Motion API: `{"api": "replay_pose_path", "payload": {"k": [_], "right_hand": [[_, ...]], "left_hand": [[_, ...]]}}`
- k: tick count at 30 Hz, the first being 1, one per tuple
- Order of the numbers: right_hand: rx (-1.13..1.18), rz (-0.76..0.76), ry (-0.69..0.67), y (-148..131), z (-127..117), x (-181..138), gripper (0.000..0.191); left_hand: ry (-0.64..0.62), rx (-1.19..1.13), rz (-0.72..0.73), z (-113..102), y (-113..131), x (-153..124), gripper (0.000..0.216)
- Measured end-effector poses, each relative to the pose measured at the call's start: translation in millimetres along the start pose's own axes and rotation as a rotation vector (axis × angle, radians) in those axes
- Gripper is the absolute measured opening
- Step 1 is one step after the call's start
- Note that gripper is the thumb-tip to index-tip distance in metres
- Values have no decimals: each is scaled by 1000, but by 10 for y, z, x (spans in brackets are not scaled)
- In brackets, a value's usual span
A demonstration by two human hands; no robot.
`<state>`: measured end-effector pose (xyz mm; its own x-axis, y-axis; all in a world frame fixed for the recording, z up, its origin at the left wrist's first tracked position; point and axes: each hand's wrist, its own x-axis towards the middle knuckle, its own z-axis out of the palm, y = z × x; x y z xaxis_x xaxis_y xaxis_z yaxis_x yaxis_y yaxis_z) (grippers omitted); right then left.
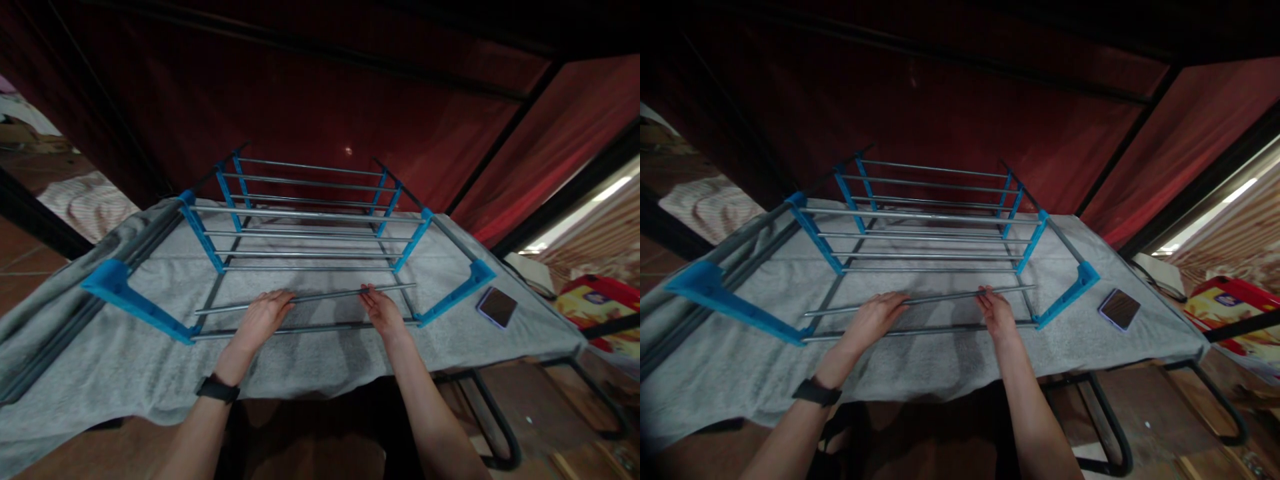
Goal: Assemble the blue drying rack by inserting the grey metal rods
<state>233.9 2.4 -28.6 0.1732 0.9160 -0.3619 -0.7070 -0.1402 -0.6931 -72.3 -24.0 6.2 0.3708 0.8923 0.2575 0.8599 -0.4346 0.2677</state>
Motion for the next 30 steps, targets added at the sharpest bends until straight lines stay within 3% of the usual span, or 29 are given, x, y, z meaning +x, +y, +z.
{"api": "replay_pose_path", "payload": {"k": [5,12,24,30], "right_hand": [[49,-90,79,-109,-48,45,15],[98,-57,140,-219,-96,92,14],[43,-32,32,-22,-15,90,10],[38,-22,24,6,-1,94,10]], "left_hand": [[-2,-10,-54,-64,-132,-34,30],[63,61,-70,-106,-396,-110,25],[24,46,2,-79,-126,-61,32],[57,3,-48,-96,-219,-88,25]]}}
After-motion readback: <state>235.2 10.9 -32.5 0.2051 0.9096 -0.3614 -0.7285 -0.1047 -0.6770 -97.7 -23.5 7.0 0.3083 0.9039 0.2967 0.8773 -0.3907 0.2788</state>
